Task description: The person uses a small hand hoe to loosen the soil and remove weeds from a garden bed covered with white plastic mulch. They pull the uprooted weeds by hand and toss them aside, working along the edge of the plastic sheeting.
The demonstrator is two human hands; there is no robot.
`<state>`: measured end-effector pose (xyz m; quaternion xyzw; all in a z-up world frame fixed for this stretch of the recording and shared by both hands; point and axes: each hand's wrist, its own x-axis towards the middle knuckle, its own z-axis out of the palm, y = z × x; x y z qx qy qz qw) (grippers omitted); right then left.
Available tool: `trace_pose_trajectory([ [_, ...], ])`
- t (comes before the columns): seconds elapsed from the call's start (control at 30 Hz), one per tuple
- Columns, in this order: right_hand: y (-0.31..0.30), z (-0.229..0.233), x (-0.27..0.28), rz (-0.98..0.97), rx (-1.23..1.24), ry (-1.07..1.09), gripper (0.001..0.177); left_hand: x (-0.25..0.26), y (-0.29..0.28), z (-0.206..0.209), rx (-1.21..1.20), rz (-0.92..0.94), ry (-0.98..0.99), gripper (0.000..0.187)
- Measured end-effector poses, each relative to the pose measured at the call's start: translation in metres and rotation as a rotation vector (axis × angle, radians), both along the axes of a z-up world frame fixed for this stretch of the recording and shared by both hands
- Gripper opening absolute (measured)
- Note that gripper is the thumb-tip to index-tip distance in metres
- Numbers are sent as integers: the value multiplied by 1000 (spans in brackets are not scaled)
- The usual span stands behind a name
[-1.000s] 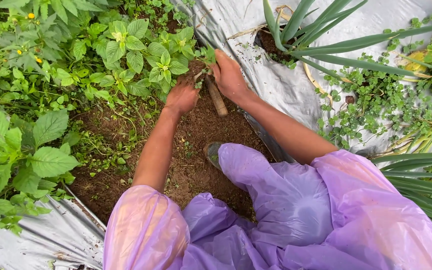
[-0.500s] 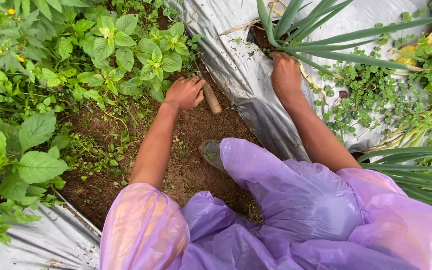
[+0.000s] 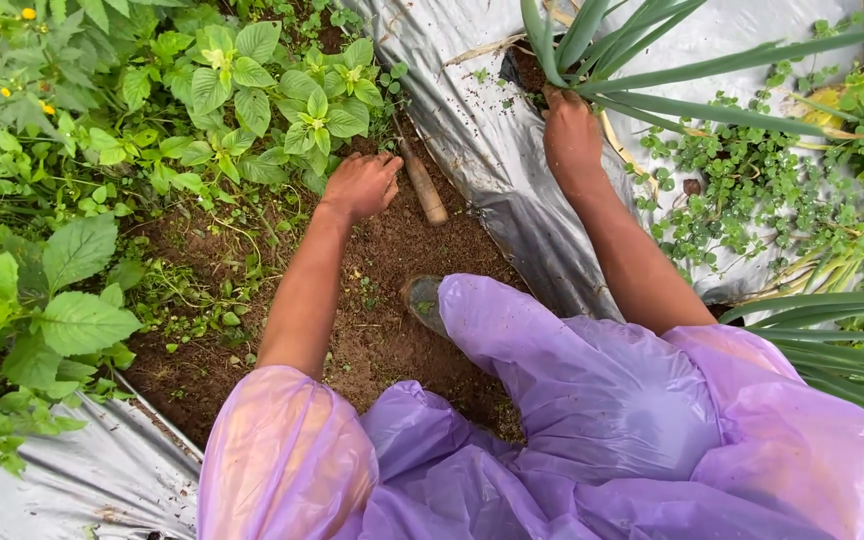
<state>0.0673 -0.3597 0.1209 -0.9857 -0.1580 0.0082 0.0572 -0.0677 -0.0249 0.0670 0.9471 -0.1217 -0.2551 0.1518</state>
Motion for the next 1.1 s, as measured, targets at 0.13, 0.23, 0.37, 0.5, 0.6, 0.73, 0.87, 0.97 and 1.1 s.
trace_pose_trajectory([
  [0.13, 4, 0, 2, 25, -37, -31, 58, -1, 6, -9, 14, -19, -43, 57],
  [0.23, 1, -8, 4, 44, -67, -36, 49, -1, 7, -12, 18, -20, -23, 55],
  [0.37, -6, -6, 1, 64, 73, -56, 23, 0, 4, -8, 9, -16, -27, 55],
  [0.5, 7, 28, -18, 91, 220, -111, 16, 1, 4, -17, 5, -24, -22, 55],
  [0.6, 5, 24, -20, 147, 282, -190, 20, 0, 2, -8, -3, 13, 7, 55],
  [0.73, 8, 26, -20, 209, 367, -270, 23, -3, 6, -10, -22, 23, -8, 55],
  [0.87, 53, 78, -44, 274, 670, -132, 10, -5, 10, -7, -23, 29, 28, 53],
  [0.97, 90, 88, -60, 342, 728, 216, 17, -5, 12, -11, -4, 15, 6, 52],
  [1.1, 94, 75, -66, 354, 472, 231, 23, -14, 15, -17, 112, -15, 34, 48],
])
